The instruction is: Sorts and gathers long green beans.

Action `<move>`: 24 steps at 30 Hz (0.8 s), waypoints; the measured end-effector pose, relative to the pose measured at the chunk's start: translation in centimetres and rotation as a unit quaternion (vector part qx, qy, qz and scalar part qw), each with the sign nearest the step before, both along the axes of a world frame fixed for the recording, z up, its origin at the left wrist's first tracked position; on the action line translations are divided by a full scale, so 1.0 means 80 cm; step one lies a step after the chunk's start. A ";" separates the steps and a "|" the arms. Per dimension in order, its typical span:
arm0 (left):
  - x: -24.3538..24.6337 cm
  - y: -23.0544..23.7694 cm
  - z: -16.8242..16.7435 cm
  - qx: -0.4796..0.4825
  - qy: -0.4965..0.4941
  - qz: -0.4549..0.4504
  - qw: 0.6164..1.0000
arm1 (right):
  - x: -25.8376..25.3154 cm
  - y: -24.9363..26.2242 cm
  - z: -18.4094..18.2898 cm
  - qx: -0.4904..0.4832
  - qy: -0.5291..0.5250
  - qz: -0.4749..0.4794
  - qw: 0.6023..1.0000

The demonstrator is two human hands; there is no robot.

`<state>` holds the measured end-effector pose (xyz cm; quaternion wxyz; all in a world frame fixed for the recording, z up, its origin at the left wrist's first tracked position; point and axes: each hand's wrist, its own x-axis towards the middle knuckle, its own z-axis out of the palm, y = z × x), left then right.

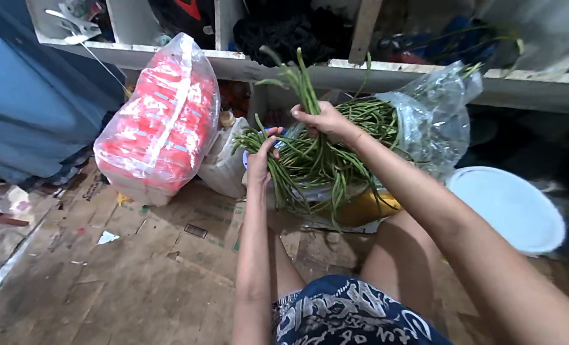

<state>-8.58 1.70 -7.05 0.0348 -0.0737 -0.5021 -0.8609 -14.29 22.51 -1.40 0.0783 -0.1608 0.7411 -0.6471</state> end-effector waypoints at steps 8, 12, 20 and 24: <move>0.016 -0.031 0.031 0.003 -0.011 0.076 0.997 | 0.031 -0.063 -0.005 0.013 -0.105 0.132 0.986; 0.033 -0.042 0.015 0.164 0.016 0.122 0.979 | 0.050 -0.050 0.019 -0.019 -0.088 0.128 0.988; 0.038 -0.042 0.035 0.206 0.022 0.191 0.959 | 0.135 -0.082 -0.029 0.116 0.062 0.073 0.989; 0.046 -0.057 0.033 0.167 0.059 0.162 0.971 | 0.132 -0.074 -0.026 0.120 0.054 0.074 0.989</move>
